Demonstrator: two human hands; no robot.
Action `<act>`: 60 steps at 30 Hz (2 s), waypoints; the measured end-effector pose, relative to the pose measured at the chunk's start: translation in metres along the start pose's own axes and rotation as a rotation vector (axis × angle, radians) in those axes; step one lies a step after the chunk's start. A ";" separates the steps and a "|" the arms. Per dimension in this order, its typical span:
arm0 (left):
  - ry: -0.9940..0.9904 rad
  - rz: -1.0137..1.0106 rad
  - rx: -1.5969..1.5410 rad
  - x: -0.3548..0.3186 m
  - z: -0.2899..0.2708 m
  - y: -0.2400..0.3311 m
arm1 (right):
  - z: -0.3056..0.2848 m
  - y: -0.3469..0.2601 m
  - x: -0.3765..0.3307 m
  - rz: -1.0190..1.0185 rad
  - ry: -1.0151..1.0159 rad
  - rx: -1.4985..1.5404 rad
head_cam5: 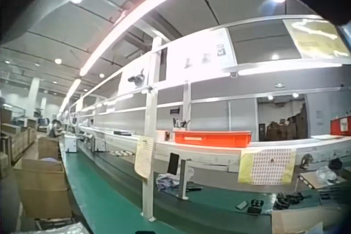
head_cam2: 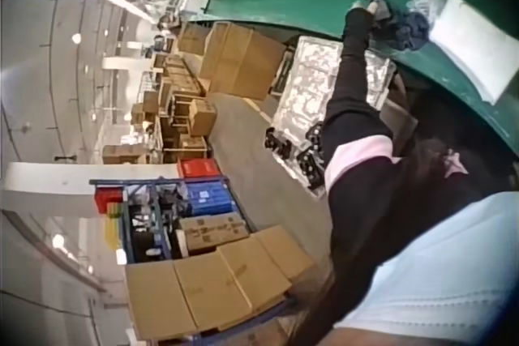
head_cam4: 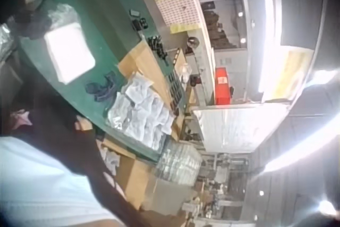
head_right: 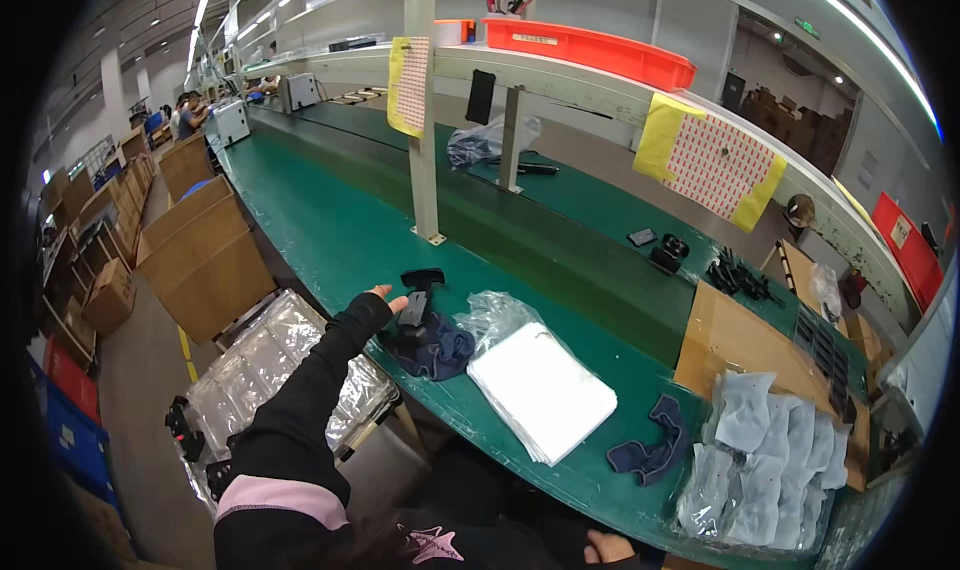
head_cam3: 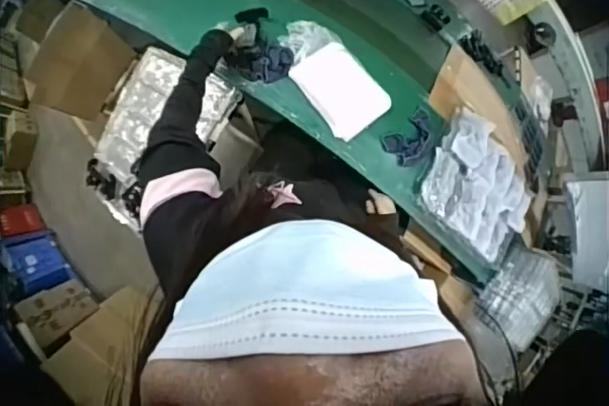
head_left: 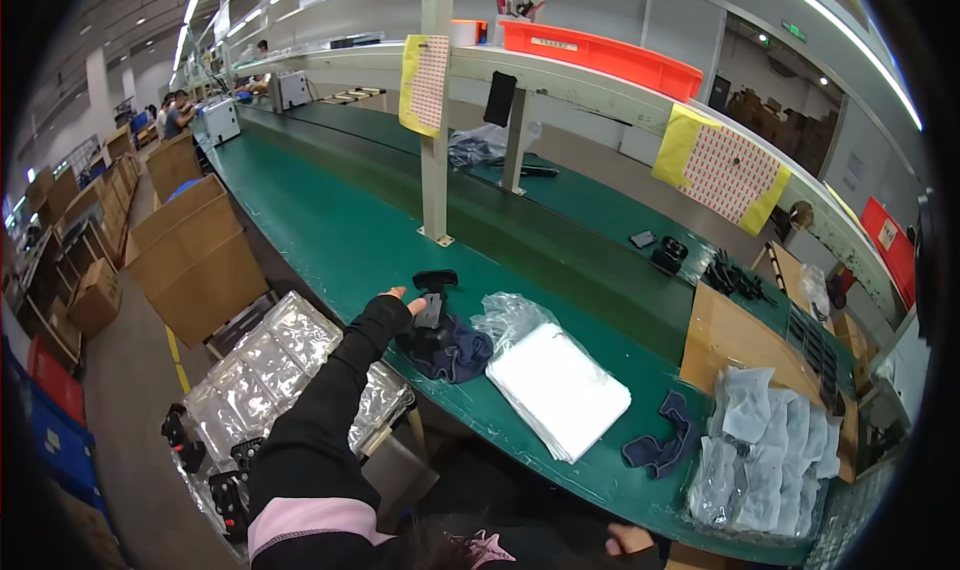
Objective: The recorder is cleaning plastic mounting brackets with a cloth and packaging them into individual plastic bags at an assembly line station.
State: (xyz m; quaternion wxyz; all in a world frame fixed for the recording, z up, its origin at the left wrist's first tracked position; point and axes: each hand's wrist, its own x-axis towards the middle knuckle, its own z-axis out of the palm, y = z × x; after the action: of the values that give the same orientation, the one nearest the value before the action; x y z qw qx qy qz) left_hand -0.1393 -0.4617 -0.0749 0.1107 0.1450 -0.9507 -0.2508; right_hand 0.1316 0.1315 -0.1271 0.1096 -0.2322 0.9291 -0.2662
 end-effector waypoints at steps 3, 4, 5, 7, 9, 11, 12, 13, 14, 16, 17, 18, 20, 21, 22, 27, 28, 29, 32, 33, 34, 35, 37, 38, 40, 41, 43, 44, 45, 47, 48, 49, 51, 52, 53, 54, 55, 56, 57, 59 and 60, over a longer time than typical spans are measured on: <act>0.023 0.195 -0.074 -0.069 -0.048 0.066 | -0.017 -0.050 0.026 -0.172 0.576 -0.333; 0.014 0.412 -0.093 -0.094 -0.049 0.076 | -0.019 -0.046 0.038 -0.189 0.620 -0.575; -0.144 0.439 -0.348 -0.123 -0.043 0.087 | -0.021 -0.047 0.050 -0.152 0.547 -0.569; -0.644 0.358 -0.841 -0.202 -0.027 0.098 | -0.012 -0.043 0.067 -0.030 0.483 -0.525; -1.160 0.210 -0.828 -0.266 -0.011 0.077 | 0.003 -0.025 0.080 0.004 0.458 -0.593; -1.331 0.156 -0.186 -0.301 0.004 0.043 | -0.003 -0.038 0.085 0.020 0.426 -0.637; -1.289 0.146 0.217 -0.307 0.009 0.035 | 0.003 -0.032 0.090 0.028 0.494 -0.591; -1.045 0.120 0.121 -0.318 0.008 0.020 | 0.006 -0.026 0.093 0.036 0.514 -0.605; -1.067 0.119 0.113 -0.323 0.010 0.014 | 0.006 -0.023 0.094 0.028 0.534 -0.628; -0.983 0.057 -0.058 -0.327 0.013 0.009 | 0.008 -0.019 0.096 0.048 0.527 -0.652; -1.021 0.070 -0.142 -0.323 0.013 0.009 | 0.008 -0.017 0.098 0.056 0.540 -0.673; -1.023 0.068 -0.148 -0.317 0.013 0.012 | 0.006 -0.017 0.096 0.054 0.535 -0.678; -1.026 0.213 -0.079 -0.299 0.003 0.033 | 0.008 -0.020 0.095 0.059 0.521 -0.695; -1.052 0.233 -0.052 -0.290 0.006 0.037 | 0.007 -0.022 0.095 0.058 0.514 -0.704; -1.055 0.274 -0.069 -0.281 0.005 0.042 | 0.006 -0.023 0.096 0.039 0.490 -0.692; -1.025 0.447 -0.239 -0.223 -0.001 0.099 | 0.003 -0.018 0.087 -0.050 0.504 -0.662; -1.044 0.438 -0.215 -0.208 -0.006 0.115 | 0.009 -0.010 0.082 -0.034 0.505 -0.679; -1.070 0.419 -0.194 -0.195 -0.010 0.125 | 0.018 0.004 0.082 -0.045 0.536 -0.672; -1.029 0.387 -0.158 -0.156 -0.034 0.143 | 0.001 0.015 0.106 -0.156 0.642 -0.669; -0.972 0.411 -0.120 -0.145 -0.042 0.138 | -0.010 0.008 0.112 -0.148 0.626 -0.606; -0.916 0.439 -0.083 -0.132 -0.054 0.137 | -0.024 -0.002 0.116 -0.137 0.611 -0.545; -0.914 0.403 -0.045 -0.113 -0.088 0.154 | -0.038 -0.012 0.121 -0.127 0.594 -0.482; -0.720 0.431 -0.109 -0.086 -0.121 0.141 | -0.075 -0.045 0.138 -0.158 0.527 -0.281; -0.654 0.438 -0.104 -0.067 -0.144 0.139 | -0.099 -0.064 0.152 -0.197 0.476 -0.138; -0.557 0.421 -0.001 -0.031 -0.192 0.131 | -0.142 -0.089 0.190 -0.363 0.348 0.077; -0.555 0.356 0.045 -0.008 -0.215 0.133 | -0.159 -0.101 0.209 -0.351 0.351 0.069; -0.515 0.250 0.144 0.025 -0.274 0.142 | -0.208 -0.144 0.274 -0.402 0.015 0.104; -0.493 0.249 0.178 0.049 -0.292 0.138 | -0.216 -0.156 0.309 -0.607 0.150 0.061; -0.441 0.284 0.122 0.077 -0.302 0.117 | -0.234 -0.178 0.339 -0.658 0.156 0.002; -0.387 0.241 0.042 0.131 -0.328 0.087 | -0.265 -0.218 0.397 -0.855 0.395 -0.090; -0.390 0.183 0.007 0.164 -0.345 0.076 | -0.280 -0.235 0.425 -0.920 0.478 -0.130; -0.343 0.168 0.049 0.201 -0.358 0.056 | -0.294 -0.251 0.448 -0.909 0.589 -0.216; -0.169 0.210 0.216 0.273 -0.393 0.055 | -0.326 -0.266 0.464 -0.813 0.819 -0.452; -0.051 0.242 0.321 0.311 -0.406 0.056 | -0.338 -0.270 0.476 -0.765 0.889 -0.479; -0.071 0.092 0.488 0.352 -0.417 0.068 | -0.345 -0.273 0.490 -0.689 0.933 -0.541; -0.093 -0.077 0.661 0.385 -0.425 0.076 | -0.346 -0.274 0.505 -0.622 0.967 -0.586; 0.148 -0.206 0.587 0.416 -0.423 0.075 | -0.352 -0.276 0.514 -0.570 0.998 -0.613; 0.390 -0.347 0.516 0.438 -0.423 0.066 | -0.355 -0.277 0.522 -0.526 1.026 -0.624; 0.388 -0.348 0.518 0.458 -0.424 0.056 | -0.356 -0.276 0.530 -0.485 1.036 -0.602; 0.443 -0.268 0.638 0.489 -0.414 0.046 | -0.357 -0.266 0.540 -0.430 1.040 -0.672; 0.439 -0.262 0.633 0.503 -0.409 0.041 | -0.358 -0.263 0.543 -0.383 1.047 -0.733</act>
State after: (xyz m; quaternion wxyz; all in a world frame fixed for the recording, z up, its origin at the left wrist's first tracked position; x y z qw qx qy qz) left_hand -0.5021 -0.7757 0.3627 0.2280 0.3418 -0.9082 0.0791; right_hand -0.3591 -0.1732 0.2710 -0.4914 -0.2556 0.8322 -0.0256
